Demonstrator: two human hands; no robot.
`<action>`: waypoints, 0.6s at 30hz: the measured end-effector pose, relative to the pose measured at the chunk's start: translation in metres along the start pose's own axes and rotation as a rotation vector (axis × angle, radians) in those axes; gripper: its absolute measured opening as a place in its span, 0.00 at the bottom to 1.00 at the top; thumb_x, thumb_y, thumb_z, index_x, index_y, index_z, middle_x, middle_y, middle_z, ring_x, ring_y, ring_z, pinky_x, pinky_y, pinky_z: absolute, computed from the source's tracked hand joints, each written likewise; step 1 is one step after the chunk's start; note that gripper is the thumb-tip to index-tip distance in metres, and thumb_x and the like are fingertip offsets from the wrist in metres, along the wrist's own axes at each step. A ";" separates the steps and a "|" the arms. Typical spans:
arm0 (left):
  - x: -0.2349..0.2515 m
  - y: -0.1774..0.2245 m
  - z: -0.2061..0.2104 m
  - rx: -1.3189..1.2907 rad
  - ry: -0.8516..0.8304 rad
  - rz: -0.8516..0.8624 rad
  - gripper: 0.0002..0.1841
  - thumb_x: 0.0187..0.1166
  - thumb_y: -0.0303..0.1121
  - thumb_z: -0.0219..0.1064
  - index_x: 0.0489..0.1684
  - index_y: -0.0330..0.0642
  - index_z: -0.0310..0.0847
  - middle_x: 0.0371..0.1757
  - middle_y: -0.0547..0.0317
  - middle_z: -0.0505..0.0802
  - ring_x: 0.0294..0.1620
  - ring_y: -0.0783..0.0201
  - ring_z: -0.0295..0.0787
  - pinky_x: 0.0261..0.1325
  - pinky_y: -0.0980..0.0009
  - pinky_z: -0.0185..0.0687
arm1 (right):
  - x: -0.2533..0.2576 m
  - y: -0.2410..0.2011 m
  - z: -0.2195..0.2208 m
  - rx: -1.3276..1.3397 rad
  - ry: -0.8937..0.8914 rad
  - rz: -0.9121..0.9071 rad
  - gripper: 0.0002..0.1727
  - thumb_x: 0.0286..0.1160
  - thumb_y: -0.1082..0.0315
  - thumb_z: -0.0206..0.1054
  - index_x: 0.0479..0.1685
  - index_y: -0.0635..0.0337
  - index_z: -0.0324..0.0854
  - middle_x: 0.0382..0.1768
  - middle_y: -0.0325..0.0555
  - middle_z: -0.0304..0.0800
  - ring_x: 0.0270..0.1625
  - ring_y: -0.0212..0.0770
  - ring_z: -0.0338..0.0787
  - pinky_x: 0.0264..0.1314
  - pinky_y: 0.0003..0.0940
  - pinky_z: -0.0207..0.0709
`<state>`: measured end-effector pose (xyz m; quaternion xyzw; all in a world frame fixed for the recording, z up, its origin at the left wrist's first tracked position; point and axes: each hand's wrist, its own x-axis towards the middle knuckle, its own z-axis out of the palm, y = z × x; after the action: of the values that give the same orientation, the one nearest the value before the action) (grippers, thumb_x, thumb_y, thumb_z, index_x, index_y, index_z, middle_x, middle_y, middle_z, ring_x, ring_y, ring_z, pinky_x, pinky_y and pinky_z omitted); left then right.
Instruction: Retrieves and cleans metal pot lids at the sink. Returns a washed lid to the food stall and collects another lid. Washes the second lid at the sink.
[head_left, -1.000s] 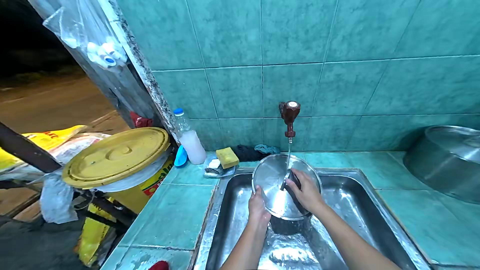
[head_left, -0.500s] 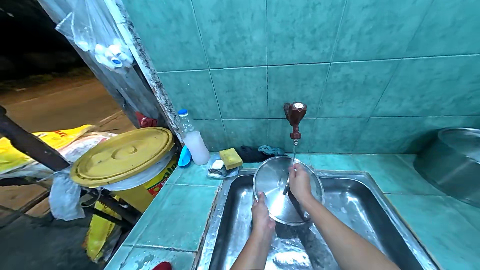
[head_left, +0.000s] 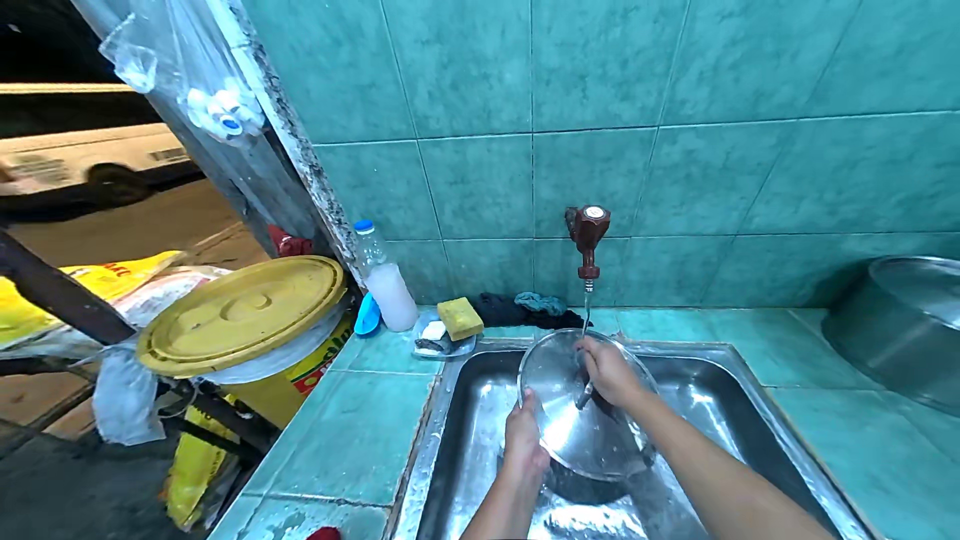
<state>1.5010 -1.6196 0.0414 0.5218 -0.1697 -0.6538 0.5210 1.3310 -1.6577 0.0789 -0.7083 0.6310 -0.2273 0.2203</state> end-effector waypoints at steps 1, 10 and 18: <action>0.000 0.000 0.001 -0.014 -0.004 -0.006 0.22 0.94 0.40 0.51 0.76 0.33 0.71 0.62 0.38 0.87 0.58 0.52 0.87 0.60 0.56 0.84 | 0.003 0.000 0.000 0.083 0.028 0.036 0.21 0.93 0.69 0.45 0.69 0.68 0.80 0.57 0.64 0.90 0.62 0.58 0.89 0.72 0.54 0.77; 0.015 0.018 0.010 -0.156 0.001 0.016 0.23 0.94 0.41 0.51 0.79 0.34 0.67 0.66 0.37 0.86 0.63 0.50 0.87 0.64 0.53 0.84 | 0.013 -0.011 0.015 0.014 0.045 -0.123 0.23 0.91 0.59 0.48 0.69 0.61 0.83 0.64 0.58 0.85 0.72 0.55 0.81 0.82 0.53 0.66; 0.023 0.042 -0.006 -0.032 -0.034 -0.022 0.21 0.93 0.40 0.54 0.72 0.31 0.71 0.58 0.38 0.89 0.55 0.52 0.90 0.56 0.55 0.88 | 0.010 0.037 -0.023 -0.032 0.143 0.338 0.33 0.87 0.51 0.61 0.88 0.53 0.66 0.82 0.63 0.69 0.81 0.63 0.75 0.81 0.64 0.68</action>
<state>1.5298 -1.6541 0.0599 0.5041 -0.1623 -0.6709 0.5190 1.2886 -1.6723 0.0751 -0.5777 0.7586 -0.2267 0.1985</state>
